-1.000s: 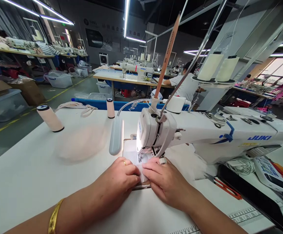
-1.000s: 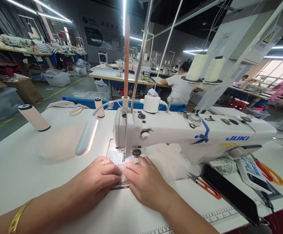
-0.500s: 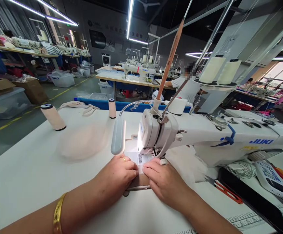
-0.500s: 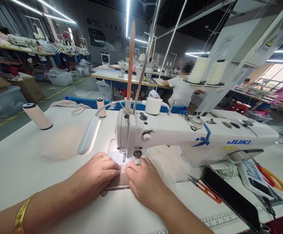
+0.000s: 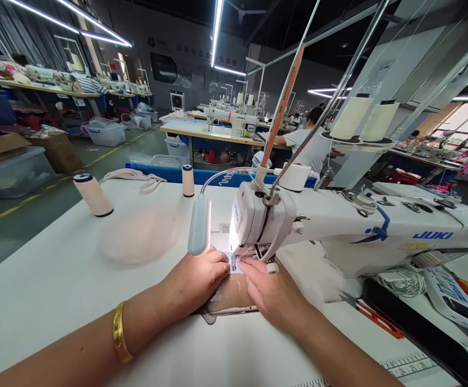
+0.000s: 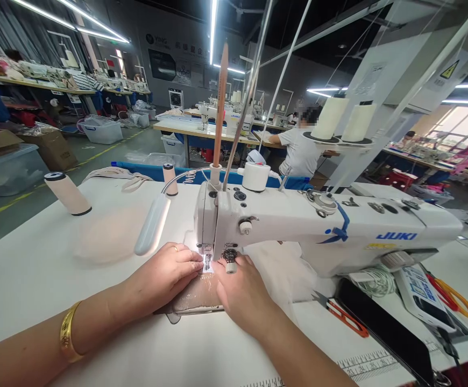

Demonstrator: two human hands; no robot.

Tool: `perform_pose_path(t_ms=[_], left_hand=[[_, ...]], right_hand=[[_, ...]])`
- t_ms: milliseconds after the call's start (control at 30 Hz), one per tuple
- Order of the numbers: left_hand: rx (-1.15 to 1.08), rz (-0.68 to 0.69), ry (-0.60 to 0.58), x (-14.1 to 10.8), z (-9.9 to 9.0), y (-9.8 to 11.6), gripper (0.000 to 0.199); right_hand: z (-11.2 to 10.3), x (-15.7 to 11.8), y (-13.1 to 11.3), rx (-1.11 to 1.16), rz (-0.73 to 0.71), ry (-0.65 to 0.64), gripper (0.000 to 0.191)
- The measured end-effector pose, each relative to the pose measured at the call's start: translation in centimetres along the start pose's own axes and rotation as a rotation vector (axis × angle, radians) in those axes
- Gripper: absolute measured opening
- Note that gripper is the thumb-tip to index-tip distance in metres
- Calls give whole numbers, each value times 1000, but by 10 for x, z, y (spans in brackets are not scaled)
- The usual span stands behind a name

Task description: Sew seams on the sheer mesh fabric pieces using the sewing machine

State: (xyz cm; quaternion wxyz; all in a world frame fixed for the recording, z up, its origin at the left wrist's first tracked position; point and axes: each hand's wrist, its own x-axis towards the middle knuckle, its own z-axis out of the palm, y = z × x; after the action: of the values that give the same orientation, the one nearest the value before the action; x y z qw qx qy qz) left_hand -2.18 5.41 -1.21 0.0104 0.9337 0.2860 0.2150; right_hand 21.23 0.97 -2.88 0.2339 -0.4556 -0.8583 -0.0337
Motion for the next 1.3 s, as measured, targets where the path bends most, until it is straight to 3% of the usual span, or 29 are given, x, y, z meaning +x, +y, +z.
perform_pose_path(t_ms=[200,400,467,600,667,800,867,967,1067,1200,1300], left_hand=[[76,-174,-48,-5,-1,0,23],[124,-230,-182,-6,-30,12,29],[39,-242,-161,-5,-41,11,35],[-61,-193,-94,-6,-48,4,19],[-59,-193,-149,-6,-46,3,15],[50,-363,-342,-7,-45,9,11],[91,-394,-386,-7,-46,11,14],[118,-383,-348,-7,-50,11,16],[89,-390,-302,-4,-59,7,14],[86,-498,-236,-2,-76,8,21],[35,-549,-278,-4,-81,15,31]], right_hand=[[-7,0,-4,14,-3,5,39],[-8,-2,-11,136,-118,11,36],[-9,0,-17,228,-177,49,36],[-8,4,-35,361,-242,65,39],[-6,4,-43,406,-293,4,42],[2,0,-49,427,-396,-35,40],[2,-2,-48,402,-368,-39,33],[-3,-3,-44,376,-323,-44,23],[-11,-5,-41,293,-299,-66,21],[-24,-7,-33,195,-268,-96,15],[-36,-8,-26,175,-231,-174,19]])
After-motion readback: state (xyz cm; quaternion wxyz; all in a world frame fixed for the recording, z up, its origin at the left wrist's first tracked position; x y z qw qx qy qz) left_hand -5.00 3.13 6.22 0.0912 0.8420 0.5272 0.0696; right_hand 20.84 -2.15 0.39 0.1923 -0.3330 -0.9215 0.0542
